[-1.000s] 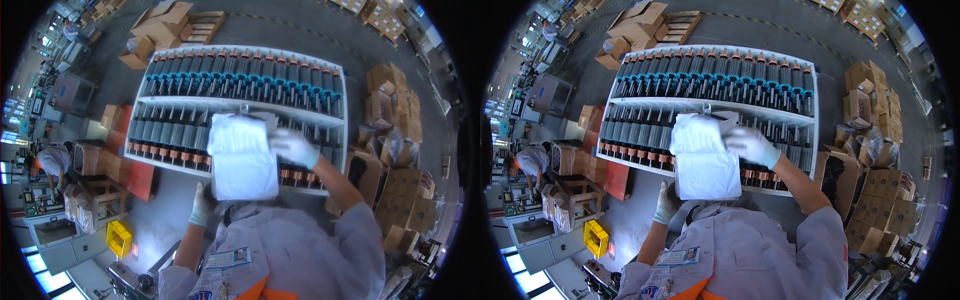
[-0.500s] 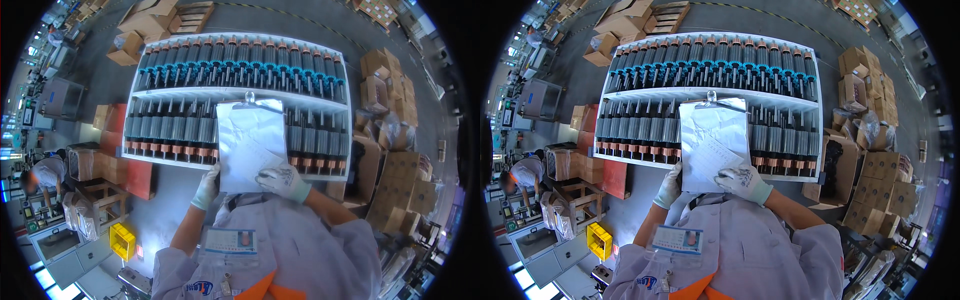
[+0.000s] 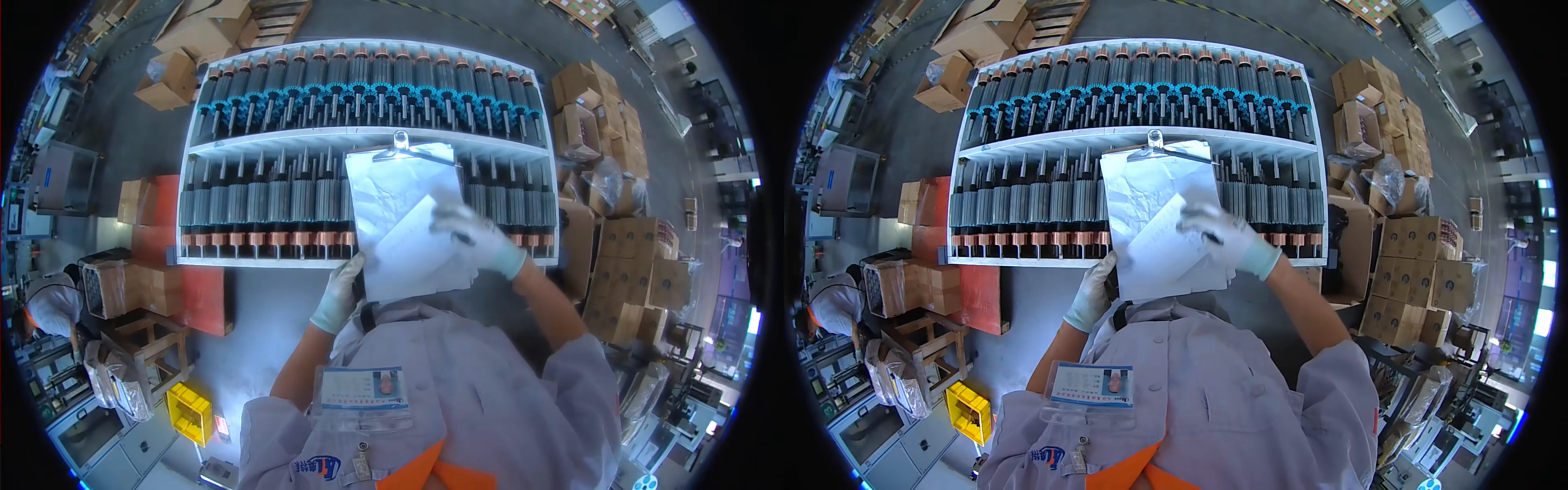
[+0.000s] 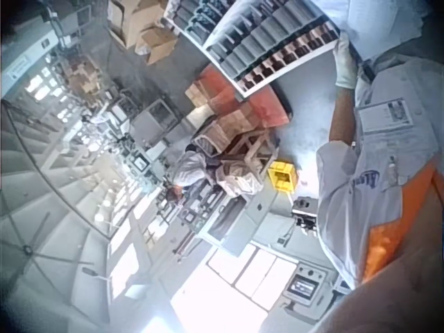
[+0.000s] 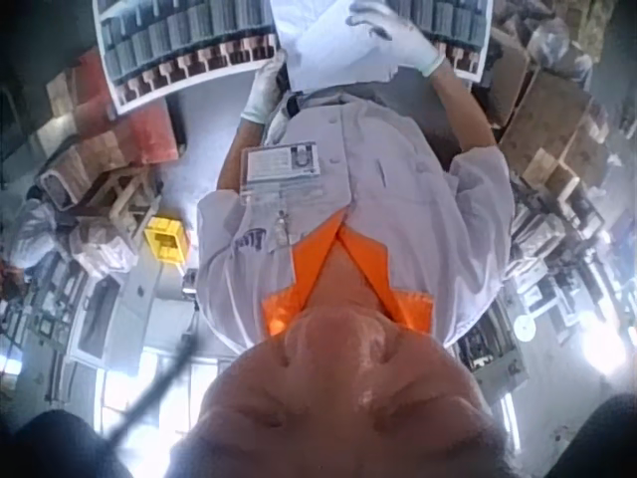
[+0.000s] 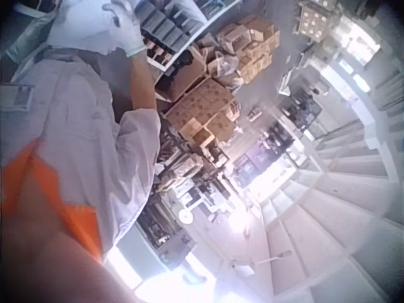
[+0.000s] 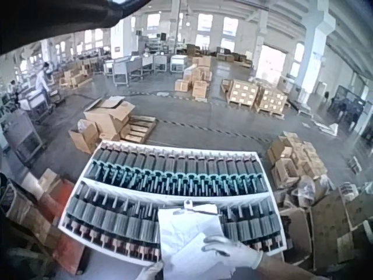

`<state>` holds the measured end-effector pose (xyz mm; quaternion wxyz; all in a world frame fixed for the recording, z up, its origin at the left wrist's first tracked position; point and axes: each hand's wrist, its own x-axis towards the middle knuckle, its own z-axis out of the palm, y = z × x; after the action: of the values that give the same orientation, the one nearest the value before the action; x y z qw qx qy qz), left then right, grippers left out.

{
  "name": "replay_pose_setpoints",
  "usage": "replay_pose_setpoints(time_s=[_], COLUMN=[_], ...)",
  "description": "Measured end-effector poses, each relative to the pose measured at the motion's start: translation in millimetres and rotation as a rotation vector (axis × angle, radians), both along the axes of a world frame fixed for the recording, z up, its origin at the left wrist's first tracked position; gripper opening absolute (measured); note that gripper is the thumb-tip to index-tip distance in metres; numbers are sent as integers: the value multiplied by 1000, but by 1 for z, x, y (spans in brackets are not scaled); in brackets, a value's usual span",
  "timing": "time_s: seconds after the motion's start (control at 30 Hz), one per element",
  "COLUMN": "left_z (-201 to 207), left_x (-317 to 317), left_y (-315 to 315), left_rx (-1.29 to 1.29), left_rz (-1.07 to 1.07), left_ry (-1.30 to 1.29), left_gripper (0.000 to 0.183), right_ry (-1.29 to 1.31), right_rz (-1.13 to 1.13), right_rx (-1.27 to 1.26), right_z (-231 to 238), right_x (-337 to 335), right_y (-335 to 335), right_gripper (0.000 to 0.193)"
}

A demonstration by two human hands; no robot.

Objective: The person takes metal gears from a box, places them into a vertical press machine to assemble them with a rod, and then uses a handheld air nozzle to clean the machine. The person then moves to a large tray of components and writes notes on a clipboard while looking at the parts.

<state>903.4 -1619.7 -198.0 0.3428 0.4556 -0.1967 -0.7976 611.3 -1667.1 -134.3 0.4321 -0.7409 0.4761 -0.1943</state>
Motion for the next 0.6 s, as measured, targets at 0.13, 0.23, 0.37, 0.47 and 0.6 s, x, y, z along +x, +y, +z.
replay_pose_setpoints(time_s=[0.13, 0.23, 0.37, 0.47, 0.6], left_z=[-11, -15, -24, -37, -44], left_x=[2, -3, -8, -14, -19], left_y=[3, 6, 7, 3, 4], left_rx=[4, -6, -31, -25, -33], left_rz=[18, 51, 99, 91, 135], left_ry=[101, 90, -10, -227, -323], left_gripper=[55, 57, 55, 48, 43], right_ry=[-27, 149, 359, 524, 760], right_rz=[31, 244, 406, 362, 171], right_rx=[-185, -44, -172, -690, -384], right_z=[1, -5, -23, -69, -19], right_x=[-2, 24, 61, 70, 61], right_y=[-59, -88, -91, -82, -87], right_gripper=[45, 51, 49, 41, 34])
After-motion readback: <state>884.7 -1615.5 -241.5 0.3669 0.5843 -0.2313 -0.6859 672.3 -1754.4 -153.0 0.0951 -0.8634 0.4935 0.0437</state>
